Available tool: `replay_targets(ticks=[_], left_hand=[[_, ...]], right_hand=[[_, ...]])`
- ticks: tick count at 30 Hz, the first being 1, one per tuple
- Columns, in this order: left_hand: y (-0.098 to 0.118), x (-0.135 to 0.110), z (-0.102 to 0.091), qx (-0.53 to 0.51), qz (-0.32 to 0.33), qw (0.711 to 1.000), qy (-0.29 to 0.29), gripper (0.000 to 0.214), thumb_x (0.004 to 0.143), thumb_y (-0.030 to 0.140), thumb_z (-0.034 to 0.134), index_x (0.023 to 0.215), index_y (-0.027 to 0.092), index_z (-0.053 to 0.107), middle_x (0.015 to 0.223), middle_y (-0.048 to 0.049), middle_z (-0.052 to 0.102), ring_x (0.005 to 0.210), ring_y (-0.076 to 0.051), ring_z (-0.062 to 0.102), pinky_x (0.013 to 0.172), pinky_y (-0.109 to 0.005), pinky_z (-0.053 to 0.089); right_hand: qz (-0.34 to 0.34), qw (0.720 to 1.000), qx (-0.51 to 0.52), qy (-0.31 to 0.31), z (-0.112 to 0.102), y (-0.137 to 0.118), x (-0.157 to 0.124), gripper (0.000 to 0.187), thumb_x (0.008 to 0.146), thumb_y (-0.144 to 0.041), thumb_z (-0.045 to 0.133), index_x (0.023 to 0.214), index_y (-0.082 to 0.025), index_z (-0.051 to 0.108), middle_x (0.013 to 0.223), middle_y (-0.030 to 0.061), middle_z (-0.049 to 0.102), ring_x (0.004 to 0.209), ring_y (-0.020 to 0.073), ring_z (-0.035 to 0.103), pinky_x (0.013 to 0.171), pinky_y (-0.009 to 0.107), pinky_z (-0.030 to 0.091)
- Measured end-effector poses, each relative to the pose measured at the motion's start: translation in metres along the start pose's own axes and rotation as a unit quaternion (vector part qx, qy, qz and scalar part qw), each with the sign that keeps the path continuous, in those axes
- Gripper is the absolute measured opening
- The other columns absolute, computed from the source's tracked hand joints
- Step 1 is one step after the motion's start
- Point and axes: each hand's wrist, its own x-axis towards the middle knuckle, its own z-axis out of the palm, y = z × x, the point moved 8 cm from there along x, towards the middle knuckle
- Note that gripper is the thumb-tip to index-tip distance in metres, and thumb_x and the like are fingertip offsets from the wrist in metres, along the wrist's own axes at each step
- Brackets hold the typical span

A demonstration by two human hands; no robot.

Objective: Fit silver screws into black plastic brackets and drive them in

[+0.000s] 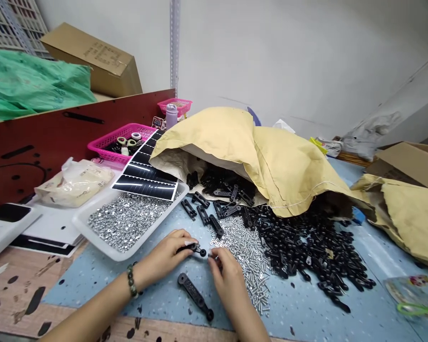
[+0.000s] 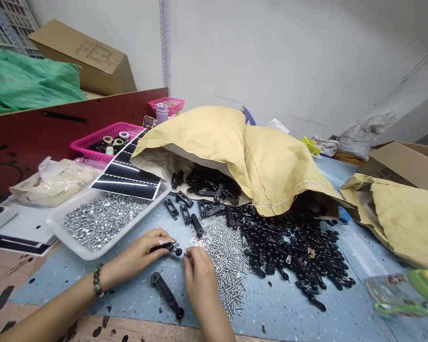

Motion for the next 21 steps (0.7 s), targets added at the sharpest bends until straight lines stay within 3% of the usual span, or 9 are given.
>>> replay_targets(ticks=[4,8,13,21], left_hand=[[-0.001,0.003,-0.007,-0.008,-0.010,0.999,0.034,0.022,0.091,0.023,0.051,0.109,0.025,0.064,0.103,-0.0033,0.060,0.101,-0.021,0.054,0.092,-0.038,0.043],[-0.001,-0.001,-0.007,-0.020,-0.018,0.999,0.027,0.021,0.090,0.023,0.052,0.106,0.023,0.065,0.103,-0.0033,0.061,0.101,-0.021,0.055,0.092,-0.038,0.043],[0.003,-0.001,-0.007,-0.011,-0.026,1.000,0.010,0.020,0.091,0.022,0.051,0.106,0.024,0.065,0.103,-0.0030,0.060,0.101,-0.021,0.054,0.092,-0.038,0.043],[0.015,0.002,0.026,0.095,0.046,0.991,-0.081,0.020,0.089,0.015,0.056,0.103,0.025,0.066,0.099,-0.0040,0.059,0.097,-0.022,0.053,0.090,-0.039,0.041]], right_hand=[[0.025,0.998,-0.013,-0.047,0.013,0.001,0.004,0.014,0.085,-0.008,0.054,0.082,-0.021,0.059,0.082,0.0016,0.062,0.079,0.0183,0.059,0.072,0.027,0.044],[0.043,0.993,-0.089,-0.063,0.020,-0.004,0.011,0.009,0.081,-0.013,0.063,0.076,-0.021,0.063,0.087,0.0038,0.060,0.085,0.0229,0.059,0.074,0.032,0.045],[0.026,0.997,-0.039,-0.055,0.010,-0.004,0.010,0.020,0.090,-0.017,0.050,0.078,-0.021,0.065,0.082,0.0034,0.059,0.080,0.0198,0.059,0.073,0.030,0.046],[-0.007,1.000,-0.015,0.004,-0.009,0.007,-0.005,0.011,0.087,-0.018,0.056,0.097,-0.020,0.060,0.089,0.0040,0.062,0.076,0.0183,0.060,0.070,0.028,0.047]])
